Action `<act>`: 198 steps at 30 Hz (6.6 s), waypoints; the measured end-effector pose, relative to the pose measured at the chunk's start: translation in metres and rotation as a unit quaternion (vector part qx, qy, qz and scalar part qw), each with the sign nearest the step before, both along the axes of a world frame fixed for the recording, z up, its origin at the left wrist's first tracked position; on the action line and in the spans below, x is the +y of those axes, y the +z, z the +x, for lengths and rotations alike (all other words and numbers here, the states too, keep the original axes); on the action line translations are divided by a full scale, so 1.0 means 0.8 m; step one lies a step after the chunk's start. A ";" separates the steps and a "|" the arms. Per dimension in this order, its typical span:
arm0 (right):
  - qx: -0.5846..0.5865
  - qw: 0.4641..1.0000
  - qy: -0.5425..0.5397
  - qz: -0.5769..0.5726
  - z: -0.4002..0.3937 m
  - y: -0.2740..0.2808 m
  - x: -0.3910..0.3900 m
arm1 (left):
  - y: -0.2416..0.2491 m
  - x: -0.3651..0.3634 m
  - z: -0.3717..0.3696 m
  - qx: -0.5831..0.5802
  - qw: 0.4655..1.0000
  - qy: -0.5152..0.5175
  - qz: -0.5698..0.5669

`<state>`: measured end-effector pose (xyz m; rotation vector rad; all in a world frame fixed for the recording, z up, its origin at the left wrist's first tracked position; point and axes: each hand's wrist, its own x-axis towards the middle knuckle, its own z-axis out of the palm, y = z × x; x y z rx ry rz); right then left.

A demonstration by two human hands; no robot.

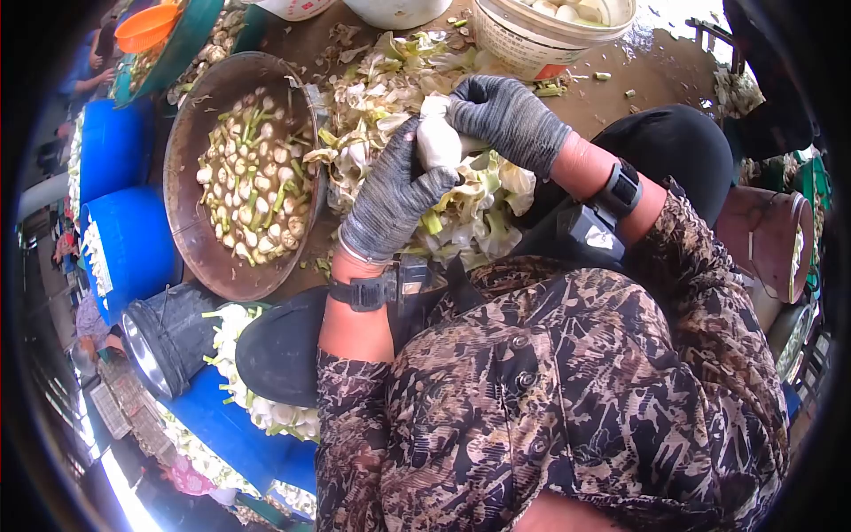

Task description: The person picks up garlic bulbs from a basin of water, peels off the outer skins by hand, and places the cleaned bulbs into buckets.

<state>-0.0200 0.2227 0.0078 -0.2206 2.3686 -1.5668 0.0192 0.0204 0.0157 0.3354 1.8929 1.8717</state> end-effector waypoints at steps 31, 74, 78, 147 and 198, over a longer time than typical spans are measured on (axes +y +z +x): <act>-0.022 0.920 0.269 0.286 0.046 -0.035 -0.007 | -0.029 0.037 -0.091 -0.192 0.905 0.181 0.335; 0.036 0.938 0.209 0.275 -0.060 -0.023 -0.089 | -0.158 -0.291 -0.242 -0.212 0.910 0.258 0.246; 0.141 0.987 0.037 0.072 -0.059 -0.009 -0.088 | -0.114 -0.201 -0.196 -0.220 0.893 0.251 0.302; 0.180 0.979 0.091 0.032 0.012 0.018 -0.007 | -0.002 -0.005 -0.006 0.081 0.993 0.034 -0.075; 0.303 0.940 0.032 0.156 0.018 0.020 -0.009 | -0.018 -0.002 0.001 0.011 0.989 0.146 -0.030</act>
